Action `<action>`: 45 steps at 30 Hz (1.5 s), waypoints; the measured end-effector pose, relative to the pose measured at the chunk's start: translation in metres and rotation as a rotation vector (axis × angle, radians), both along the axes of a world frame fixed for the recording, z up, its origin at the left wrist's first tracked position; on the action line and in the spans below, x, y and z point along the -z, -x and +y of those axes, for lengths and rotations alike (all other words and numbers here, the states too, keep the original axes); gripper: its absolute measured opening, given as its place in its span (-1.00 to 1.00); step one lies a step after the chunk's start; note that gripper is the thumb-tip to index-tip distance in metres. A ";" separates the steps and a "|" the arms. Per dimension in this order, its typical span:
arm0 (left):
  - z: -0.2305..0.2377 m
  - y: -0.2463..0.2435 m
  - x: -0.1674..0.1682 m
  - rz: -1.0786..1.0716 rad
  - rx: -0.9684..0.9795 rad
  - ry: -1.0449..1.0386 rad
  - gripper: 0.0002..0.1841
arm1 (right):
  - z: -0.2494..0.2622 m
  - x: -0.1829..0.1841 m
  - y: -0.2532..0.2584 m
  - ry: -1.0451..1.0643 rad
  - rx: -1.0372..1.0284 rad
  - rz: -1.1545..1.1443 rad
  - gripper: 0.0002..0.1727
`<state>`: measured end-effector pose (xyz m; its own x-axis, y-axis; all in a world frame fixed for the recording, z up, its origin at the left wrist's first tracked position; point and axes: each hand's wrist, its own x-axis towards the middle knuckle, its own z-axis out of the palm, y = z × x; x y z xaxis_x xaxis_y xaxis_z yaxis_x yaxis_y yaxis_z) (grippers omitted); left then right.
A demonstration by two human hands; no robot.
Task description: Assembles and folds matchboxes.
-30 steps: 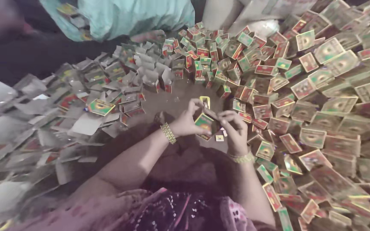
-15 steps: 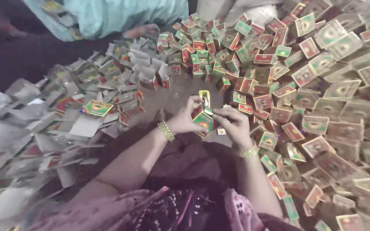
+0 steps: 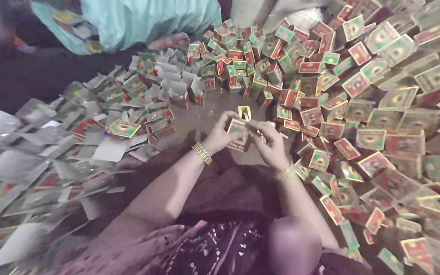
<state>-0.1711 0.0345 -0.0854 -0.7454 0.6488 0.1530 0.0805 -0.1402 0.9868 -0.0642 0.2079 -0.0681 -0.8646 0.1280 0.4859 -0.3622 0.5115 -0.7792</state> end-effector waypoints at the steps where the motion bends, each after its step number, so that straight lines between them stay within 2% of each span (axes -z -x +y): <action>1: 0.001 0.003 -0.001 -0.046 -0.021 -0.001 -0.44 | 0.004 0.003 0.002 0.137 0.016 -0.057 -0.53; 3: 0.002 0.011 0.001 -0.115 -0.070 0.006 -0.52 | 0.020 0.010 0.011 0.336 0.164 -0.208 -0.36; 4: 0.002 0.017 0.001 -0.148 -0.105 -0.010 -0.55 | 0.032 0.015 0.020 0.338 0.265 -0.303 -0.35; 6: 0.001 0.026 0.002 -0.159 -0.174 -0.016 -0.62 | 0.057 0.029 0.039 0.213 0.439 -0.575 -0.48; 7: 0.000 0.030 0.002 -0.135 -0.200 0.007 -0.67 | 0.066 0.037 0.048 0.143 0.462 -0.712 -0.50; 9: -0.002 0.033 0.004 -0.044 -0.238 0.052 -0.69 | 0.073 0.058 0.060 0.029 0.422 -0.899 -0.47; 11: -0.001 0.035 0.003 0.032 -0.250 0.056 -0.72 | 0.071 0.070 0.071 -0.056 0.389 -0.990 -0.48; 15: 0.002 0.036 0.009 0.186 -0.197 -0.044 -0.71 | 0.063 0.090 0.078 -0.041 0.391 -0.989 -0.54; 18: 0.006 0.034 0.007 0.194 -0.160 -0.036 -0.73 | 0.058 0.089 0.077 -0.005 0.466 -0.991 -0.56; 22: 0.006 0.033 0.009 0.218 -0.149 -0.015 -0.72 | 0.069 0.104 0.072 0.288 0.516 -0.942 -0.60; 26: -0.001 0.034 0.011 0.214 -0.196 0.037 -0.70 | 0.068 0.088 0.058 0.481 0.514 -0.935 -0.61; 30: -0.004 0.035 0.017 0.235 -0.223 0.040 -0.67 | 0.053 0.077 0.034 0.499 0.496 -0.999 -0.64; 34: -0.006 0.034 0.016 0.234 -0.211 0.057 -0.66 | 0.043 0.066 0.028 0.387 0.463 -1.100 -0.62; 39: -0.009 0.033 0.019 0.221 -0.228 0.091 -0.67 | 0.043 0.086 0.032 0.418 0.549 -1.091 -0.62; 41: -0.009 0.033 0.018 0.221 -0.230 0.099 -0.68 | 0.042 0.083 0.031 0.422 0.567 -1.114 -0.57; 45: -0.005 0.036 0.021 0.250 -0.228 0.086 -0.68 | 0.039 0.079 0.029 0.456 0.573 -1.130 -0.64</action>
